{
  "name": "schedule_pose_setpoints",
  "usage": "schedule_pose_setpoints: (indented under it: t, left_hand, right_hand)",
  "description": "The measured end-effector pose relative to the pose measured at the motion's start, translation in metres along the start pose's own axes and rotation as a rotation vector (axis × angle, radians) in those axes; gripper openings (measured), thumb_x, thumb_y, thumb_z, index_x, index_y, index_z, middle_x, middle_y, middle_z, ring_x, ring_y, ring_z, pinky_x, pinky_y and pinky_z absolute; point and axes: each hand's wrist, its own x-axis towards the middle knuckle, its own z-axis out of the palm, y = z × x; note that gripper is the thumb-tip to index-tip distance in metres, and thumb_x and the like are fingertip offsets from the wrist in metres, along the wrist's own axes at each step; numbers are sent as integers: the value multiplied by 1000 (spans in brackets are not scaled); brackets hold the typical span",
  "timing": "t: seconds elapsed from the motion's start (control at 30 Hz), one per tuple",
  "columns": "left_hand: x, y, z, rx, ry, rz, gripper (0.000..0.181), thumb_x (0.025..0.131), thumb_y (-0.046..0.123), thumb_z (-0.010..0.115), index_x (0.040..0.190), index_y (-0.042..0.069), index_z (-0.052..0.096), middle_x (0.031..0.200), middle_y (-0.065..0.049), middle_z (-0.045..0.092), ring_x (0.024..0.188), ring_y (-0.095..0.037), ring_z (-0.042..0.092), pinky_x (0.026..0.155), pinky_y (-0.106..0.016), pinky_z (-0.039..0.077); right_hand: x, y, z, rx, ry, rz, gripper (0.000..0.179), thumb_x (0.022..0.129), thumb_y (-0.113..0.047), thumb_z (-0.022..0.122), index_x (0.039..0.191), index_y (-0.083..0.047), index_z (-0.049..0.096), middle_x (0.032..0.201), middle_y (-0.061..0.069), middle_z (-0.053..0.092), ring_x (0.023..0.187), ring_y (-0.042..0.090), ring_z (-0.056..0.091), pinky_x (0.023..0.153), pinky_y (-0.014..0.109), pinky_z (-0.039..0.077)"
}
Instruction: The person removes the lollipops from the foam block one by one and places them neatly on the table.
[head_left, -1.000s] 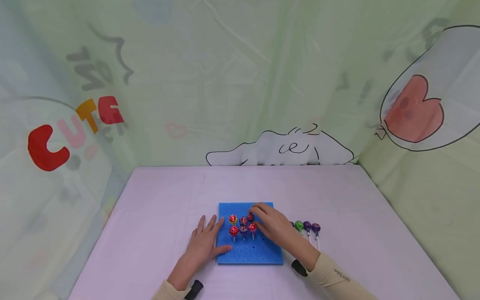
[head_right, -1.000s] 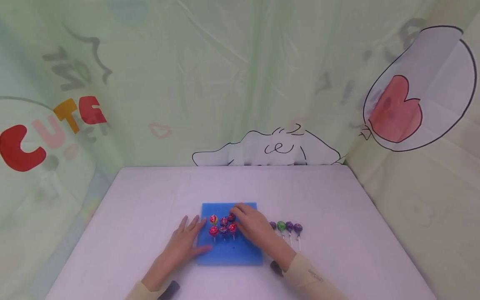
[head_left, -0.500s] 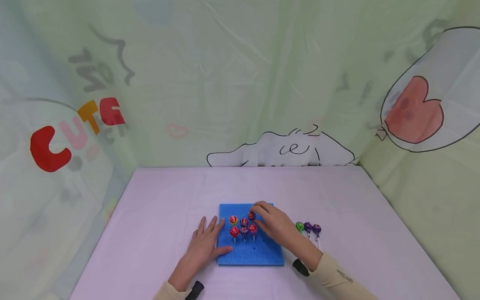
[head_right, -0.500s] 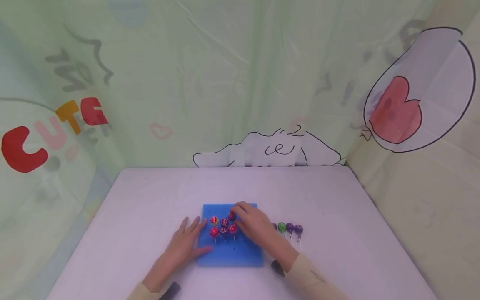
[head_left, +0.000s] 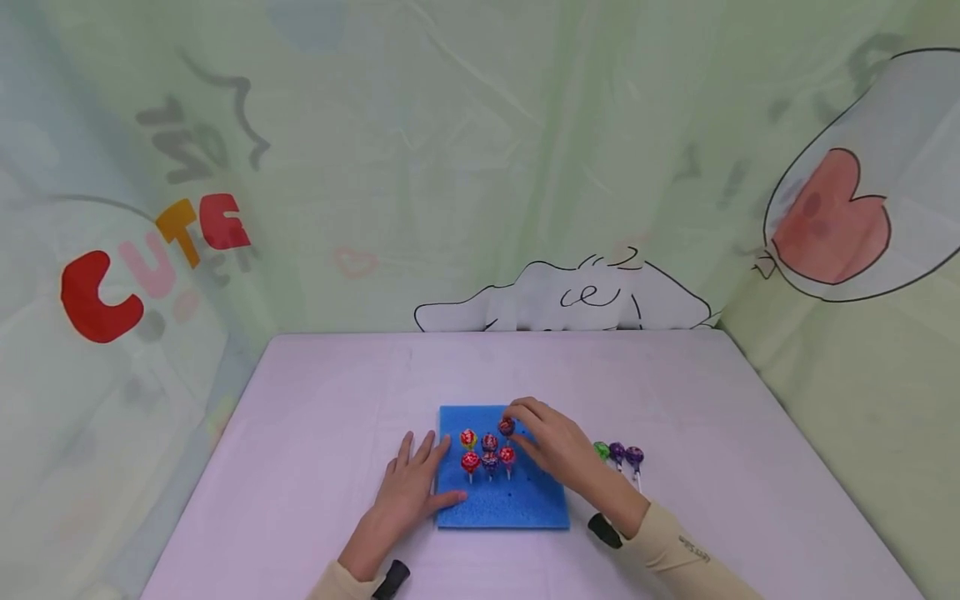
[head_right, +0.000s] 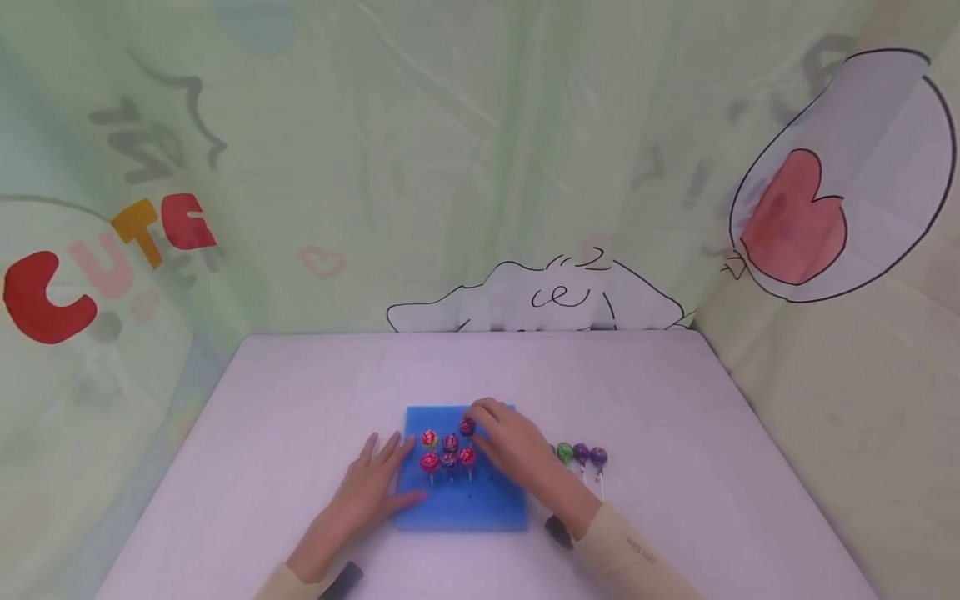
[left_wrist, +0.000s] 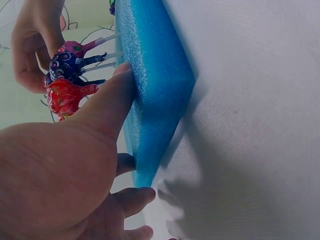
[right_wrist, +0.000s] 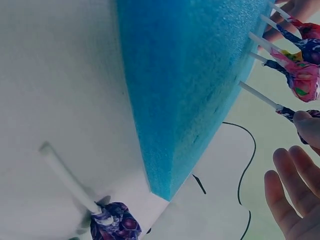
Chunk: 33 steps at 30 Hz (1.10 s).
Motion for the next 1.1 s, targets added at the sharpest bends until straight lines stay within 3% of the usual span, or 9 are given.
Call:
schedule_pose_setpoints:
  t: [0.2, 0.37, 0.47, 0.6, 0.77, 1.1]
  left_hand:
    - [0, 1, -1, -6, -2, -8, 90, 84, 57, 73, 155, 12, 40, 162, -21, 32, 151, -52, 14, 113, -72, 26]
    - [0, 1, -1, -8, -9, -13, 90, 84, 57, 73, 155, 12, 40, 162, -21, 31, 151, -52, 14, 114, -71, 25]
    - [0, 1, -1, -7, -14, -12, 90, 84, 56, 73, 155, 11, 40, 162, -21, 31, 151, -52, 14, 114, -71, 25]
    - [-1, 1, -2, -13, -13, -9, 89, 84, 55, 74, 154, 11, 40, 162, -21, 31, 151, -52, 14, 114, -72, 25]
    - [-1, 2, -2, -16, -10, -7, 89, 84, 55, 73, 154, 11, 40, 162, -21, 32, 151, -52, 14, 114, -72, 25]
    - [0, 0, 1, -24, -10, -8, 91, 84, 57, 73, 155, 12, 39, 163, -21, 31, 152, -52, 13, 114, -72, 24]
  right_hand:
    - [2, -1, -9, 34, -55, 76, 35, 86, -16, 80, 118, -14, 66, 115, -1, 67, 104, 15, 69, 87, 32, 60]
    - [2, 0, -21, 163, -170, 236, 36, 88, -15, 78, 122, -13, 66, 113, 0, 69, 103, 21, 69, 86, 37, 60]
    - [1, 6, -25, 260, -246, 287, 34, 90, -12, 76, 122, -9, 67, 112, 4, 71, 102, 26, 69, 85, 42, 60]
    - [-3, 15, -23, 383, -327, 312, 27, 91, -10, 74, 117, -5, 67, 110, 8, 71, 98, 27, 69, 83, 43, 59]
    - [-7, 21, -21, 510, -419, 355, 22, 91, -12, 74, 111, -7, 67, 107, 6, 70, 96, 24, 67, 81, 27, 57]
    - [-8, 19, -25, 550, -458, 378, 23, 92, -14, 73, 113, -6, 68, 109, 7, 69, 99, 26, 65, 79, 23, 53]
